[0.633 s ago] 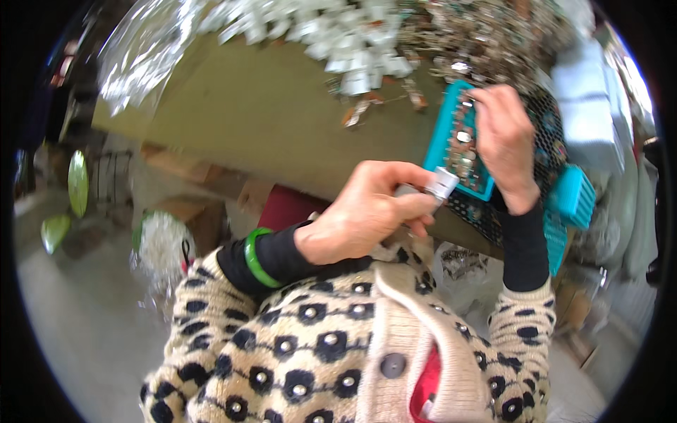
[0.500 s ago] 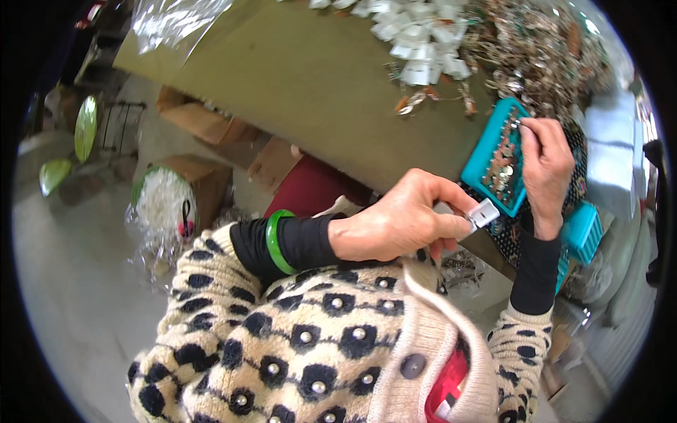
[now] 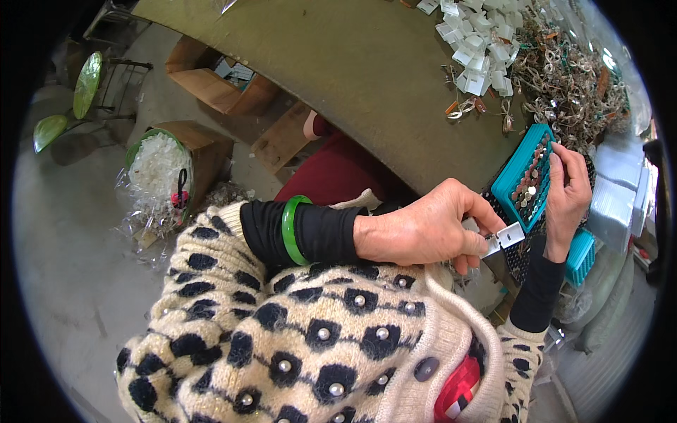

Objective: The person assembles small white plastic housings with metal contacts and wires. They repeatedly pick a housing, insert a contact, and attach a wire, then place the finished unit on the table. The process is repeated for multiple units throughout the clip.

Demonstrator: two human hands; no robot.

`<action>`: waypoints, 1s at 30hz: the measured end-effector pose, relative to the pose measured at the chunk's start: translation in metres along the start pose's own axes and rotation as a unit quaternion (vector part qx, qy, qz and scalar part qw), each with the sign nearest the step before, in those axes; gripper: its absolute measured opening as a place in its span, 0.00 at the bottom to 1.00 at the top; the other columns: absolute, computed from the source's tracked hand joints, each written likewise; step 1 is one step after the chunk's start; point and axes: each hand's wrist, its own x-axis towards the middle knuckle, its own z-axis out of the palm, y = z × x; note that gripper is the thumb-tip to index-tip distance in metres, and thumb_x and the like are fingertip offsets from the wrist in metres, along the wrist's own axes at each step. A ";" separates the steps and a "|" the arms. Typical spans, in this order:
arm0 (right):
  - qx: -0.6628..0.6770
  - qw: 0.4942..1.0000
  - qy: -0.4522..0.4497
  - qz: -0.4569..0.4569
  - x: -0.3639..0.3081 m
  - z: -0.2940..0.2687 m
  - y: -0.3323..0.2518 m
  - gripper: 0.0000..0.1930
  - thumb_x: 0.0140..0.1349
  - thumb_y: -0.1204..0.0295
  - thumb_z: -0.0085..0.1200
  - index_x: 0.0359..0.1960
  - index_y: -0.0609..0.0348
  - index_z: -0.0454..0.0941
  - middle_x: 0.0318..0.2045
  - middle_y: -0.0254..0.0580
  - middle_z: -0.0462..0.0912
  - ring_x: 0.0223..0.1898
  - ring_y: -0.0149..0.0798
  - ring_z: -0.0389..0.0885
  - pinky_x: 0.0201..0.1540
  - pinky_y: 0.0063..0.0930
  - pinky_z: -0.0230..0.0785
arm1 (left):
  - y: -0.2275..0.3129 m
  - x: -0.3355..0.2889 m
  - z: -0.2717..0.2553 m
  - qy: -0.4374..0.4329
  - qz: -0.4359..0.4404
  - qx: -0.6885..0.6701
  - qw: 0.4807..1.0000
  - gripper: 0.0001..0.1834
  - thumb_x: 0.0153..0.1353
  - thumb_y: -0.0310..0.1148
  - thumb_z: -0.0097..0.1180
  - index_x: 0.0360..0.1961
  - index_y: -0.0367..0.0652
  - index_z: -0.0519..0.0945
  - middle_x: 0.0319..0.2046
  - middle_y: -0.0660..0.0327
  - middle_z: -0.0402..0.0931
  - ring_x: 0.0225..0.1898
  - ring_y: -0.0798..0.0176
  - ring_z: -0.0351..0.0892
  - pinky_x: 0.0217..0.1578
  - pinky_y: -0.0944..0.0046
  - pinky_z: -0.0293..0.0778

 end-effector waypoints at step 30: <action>0.048 0.995 0.040 -0.077 0.003 -0.005 0.004 0.05 0.59 0.80 0.55 0.37 0.65 0.80 0.31 0.46 0.77 0.32 0.46 0.80 0.32 0.36 0.73 | 0.048 0.031 0.005 0.166 0.123 0.011 0.978 0.15 0.56 0.18 0.59 0.47 0.34 0.80 0.30 0.59 0.79 0.32 0.59 0.87 0.28 0.67 0.81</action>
